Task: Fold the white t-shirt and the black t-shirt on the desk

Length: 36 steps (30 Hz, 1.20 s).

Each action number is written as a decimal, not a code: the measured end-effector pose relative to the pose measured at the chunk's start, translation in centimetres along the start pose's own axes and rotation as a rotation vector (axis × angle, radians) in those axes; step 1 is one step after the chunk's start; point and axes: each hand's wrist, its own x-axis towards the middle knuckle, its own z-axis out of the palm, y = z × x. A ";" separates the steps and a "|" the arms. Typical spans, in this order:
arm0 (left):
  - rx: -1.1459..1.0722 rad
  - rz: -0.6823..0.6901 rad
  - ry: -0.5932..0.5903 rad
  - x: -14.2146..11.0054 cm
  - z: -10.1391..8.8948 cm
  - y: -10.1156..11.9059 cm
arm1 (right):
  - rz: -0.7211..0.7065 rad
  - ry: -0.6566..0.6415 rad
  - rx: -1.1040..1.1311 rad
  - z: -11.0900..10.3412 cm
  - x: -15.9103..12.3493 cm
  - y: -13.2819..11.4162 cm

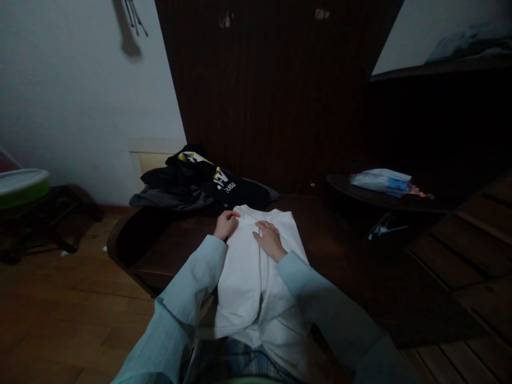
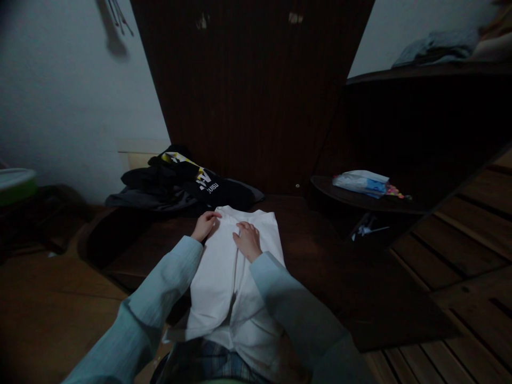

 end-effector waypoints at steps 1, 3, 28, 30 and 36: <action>0.048 0.040 -0.006 -0.1 0.1 -0.1 | -0.005 0.006 0.010 0.1 0.0 0.0; 0.109 0.110 -0.043 -0.3 0.1 -0.2 | -0.023 0.026 0.060 0.1 0.1 0.1; -0.037 -0.309 -0.407 1.8 -0.9 2.2 | 0.605 -0.143 0.556 -6.6 3.7 9.9; -0.129 -0.357 -0.439 1.2 -0.5 2.3 | 0.611 -0.144 0.612 -6.3 3.4 9.3; -0.242 -0.095 -0.395 -0.4 -0.3 3.1 | 0.521 0.016 0.781 -6.1 2.4 8.2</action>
